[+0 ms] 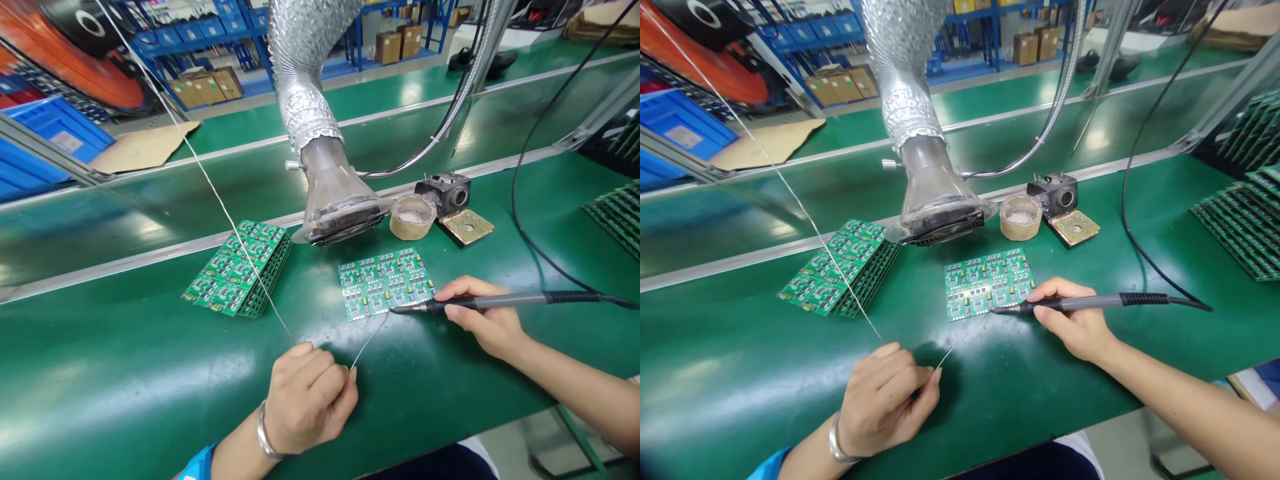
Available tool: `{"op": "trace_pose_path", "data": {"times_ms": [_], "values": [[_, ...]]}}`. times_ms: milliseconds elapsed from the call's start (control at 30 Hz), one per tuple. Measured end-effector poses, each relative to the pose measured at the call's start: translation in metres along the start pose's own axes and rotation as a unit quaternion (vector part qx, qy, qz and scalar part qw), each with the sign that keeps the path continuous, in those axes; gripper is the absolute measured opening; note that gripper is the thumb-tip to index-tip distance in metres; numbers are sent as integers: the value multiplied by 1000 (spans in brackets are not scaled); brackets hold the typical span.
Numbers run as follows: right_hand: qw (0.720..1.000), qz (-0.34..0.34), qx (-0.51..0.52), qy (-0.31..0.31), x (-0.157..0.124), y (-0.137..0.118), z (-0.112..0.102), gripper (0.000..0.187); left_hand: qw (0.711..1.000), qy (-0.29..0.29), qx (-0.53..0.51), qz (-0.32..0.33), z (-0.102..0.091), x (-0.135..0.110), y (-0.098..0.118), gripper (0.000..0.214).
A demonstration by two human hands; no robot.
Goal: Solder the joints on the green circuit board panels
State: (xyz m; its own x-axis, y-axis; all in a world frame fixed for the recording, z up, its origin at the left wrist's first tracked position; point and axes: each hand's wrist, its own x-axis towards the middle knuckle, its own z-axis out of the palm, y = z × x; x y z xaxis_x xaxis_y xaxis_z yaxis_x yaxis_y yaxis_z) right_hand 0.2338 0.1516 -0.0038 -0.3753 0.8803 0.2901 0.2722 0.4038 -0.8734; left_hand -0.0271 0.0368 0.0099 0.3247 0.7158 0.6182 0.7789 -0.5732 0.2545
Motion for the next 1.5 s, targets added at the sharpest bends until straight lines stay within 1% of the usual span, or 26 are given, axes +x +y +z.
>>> {"op": "trace_pose_path", "data": {"times_ms": [267,500,633,833,900,1033,1133,1200,1267,1367,1433,1500], "values": [[1000,-5,-11,-14,0,0,1,8,1000,-6,21,7,3,2,-2,21],[998,24,46,25,-2,1,0,5,1000,-4,20,11,5,3,-1,19],[999,27,32,17,-1,0,1,5,1000,-1,22,21,8,5,-1,20],[1000,20,19,12,0,0,1,6,999,-17,39,18,14,3,-5,21],[999,26,38,14,-2,3,1,6,999,-15,41,19,15,2,-5,21],[990,54,123,35,-5,10,-1,10,1000,-5,28,13,12,4,-4,23],[981,83,168,50,-7,12,-8,14,1000,-12,10,3,8,10,3,23],[978,101,176,48,-8,13,-15,15,1000,-21,6,5,7,17,9,25],[978,114,171,45,-10,16,-23,16,1000,-23,6,17,10,25,16,27],[980,115,154,61,-12,25,-31,17,999,-7,12,47,20,35,23,29],[982,105,143,70,-12,28,-32,17,998,3,22,57,28,37,23,29],[986,89,124,63,-11,27,-32,16,998,6,30,56,34,36,22,29]]}}
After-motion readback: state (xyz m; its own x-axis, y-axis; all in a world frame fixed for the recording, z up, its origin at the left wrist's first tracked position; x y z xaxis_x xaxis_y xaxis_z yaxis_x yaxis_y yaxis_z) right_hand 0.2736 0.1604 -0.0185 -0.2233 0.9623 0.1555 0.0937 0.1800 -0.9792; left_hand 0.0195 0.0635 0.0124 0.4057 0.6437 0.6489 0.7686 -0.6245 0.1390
